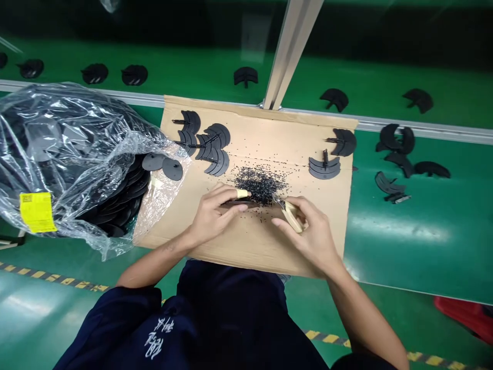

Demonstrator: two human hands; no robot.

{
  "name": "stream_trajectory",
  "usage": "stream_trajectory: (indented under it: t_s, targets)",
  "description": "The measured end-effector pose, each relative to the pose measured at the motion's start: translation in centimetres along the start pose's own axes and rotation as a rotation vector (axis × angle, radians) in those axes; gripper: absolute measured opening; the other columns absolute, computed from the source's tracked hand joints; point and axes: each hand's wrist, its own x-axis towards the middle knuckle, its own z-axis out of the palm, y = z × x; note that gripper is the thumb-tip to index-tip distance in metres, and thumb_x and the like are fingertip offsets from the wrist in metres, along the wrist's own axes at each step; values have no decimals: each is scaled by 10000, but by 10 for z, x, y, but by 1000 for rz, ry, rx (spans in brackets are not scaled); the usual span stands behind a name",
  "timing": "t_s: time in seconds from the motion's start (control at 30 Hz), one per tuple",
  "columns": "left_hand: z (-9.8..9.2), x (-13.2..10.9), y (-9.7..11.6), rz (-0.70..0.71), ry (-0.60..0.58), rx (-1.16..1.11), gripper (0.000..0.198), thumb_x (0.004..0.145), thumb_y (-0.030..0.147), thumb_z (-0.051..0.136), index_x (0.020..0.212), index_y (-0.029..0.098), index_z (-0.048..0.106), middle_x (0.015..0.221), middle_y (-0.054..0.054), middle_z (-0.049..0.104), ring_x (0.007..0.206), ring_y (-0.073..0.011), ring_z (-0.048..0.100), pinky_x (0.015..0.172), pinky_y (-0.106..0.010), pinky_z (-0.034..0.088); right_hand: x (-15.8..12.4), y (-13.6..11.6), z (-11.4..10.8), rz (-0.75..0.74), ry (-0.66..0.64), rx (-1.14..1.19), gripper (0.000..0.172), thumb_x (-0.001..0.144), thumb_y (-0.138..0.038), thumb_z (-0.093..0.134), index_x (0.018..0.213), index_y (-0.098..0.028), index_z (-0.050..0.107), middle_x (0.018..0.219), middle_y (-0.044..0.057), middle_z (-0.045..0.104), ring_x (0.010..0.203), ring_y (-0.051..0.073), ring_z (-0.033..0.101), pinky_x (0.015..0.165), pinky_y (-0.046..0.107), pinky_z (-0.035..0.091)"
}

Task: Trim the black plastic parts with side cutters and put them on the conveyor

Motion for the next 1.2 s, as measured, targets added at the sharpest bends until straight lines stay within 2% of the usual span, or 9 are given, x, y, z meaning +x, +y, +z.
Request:
stream_trajectory:
  t_s: [0.13,0.23,0.37,0.43,0.53,0.63,0.8,1.0,1.2]
  targets:
    - [6,-2,1,-90,-5,-233,225,924,362,741,1013,157,723,958,-68,764,878,-158,730,774,-261,592,3,-7,18,56,35,190,266,941,-386,690,1133,-218,615,912,20,698,699,158,621,606,276,502]
    - [0,-4,2,27,-77,-114,184,925,293,735,1050,162,701,961,-72,754,855,-160,720,754,-264,594,7,-13,18,-169,64,55,130,980,-235,610,1104,-214,643,913,45,721,722,164,626,632,299,491]
    - [-12,-5,1,255,-218,247,243,963,119,584,1174,179,688,959,-75,735,879,-189,690,804,-336,600,5,-23,10,-495,13,-281,223,992,-97,519,1130,-206,657,942,77,756,776,181,635,665,337,466]
    - [-16,-6,1,291,-257,275,317,953,52,522,1195,180,684,1073,-102,727,993,-203,691,880,-364,606,3,-26,4,-544,-34,-222,245,985,-98,523,1176,-198,639,974,88,757,812,192,653,677,345,490]
    - [-18,-8,1,259,-243,140,312,963,57,533,1216,167,680,1122,-115,720,1039,-187,699,892,-330,612,4,-22,-6,-436,-49,18,277,968,-155,570,1239,-201,606,999,98,745,851,213,681,704,362,541]
    - [-18,-11,2,183,-211,1,269,966,135,627,1224,173,693,1050,-98,745,962,-169,715,838,-294,616,8,-11,-14,-313,-30,-21,277,961,-160,572,1229,-213,614,1025,108,741,870,227,684,734,379,548]
    - [-16,-14,5,110,-179,-125,212,967,160,651,1157,178,743,1018,-98,769,957,-165,731,840,-275,611,12,5,-11,-366,-122,-128,239,976,-216,598,1212,-200,633,1036,117,744,875,225,676,745,369,538]
    - [-14,-14,6,90,-155,-156,229,947,149,683,1160,187,760,1009,-91,788,948,-158,744,838,-255,611,12,5,-5,-415,-112,-122,240,994,-233,573,1224,-182,618,1015,114,726,929,230,670,770,361,538]
    - [-14,-17,4,113,-128,-157,304,926,112,697,1206,212,762,1028,-86,805,944,-149,762,841,-233,617,8,0,-4,-405,-89,-286,243,1006,-247,566,1224,-168,640,975,111,716,836,213,613,709,341,475]
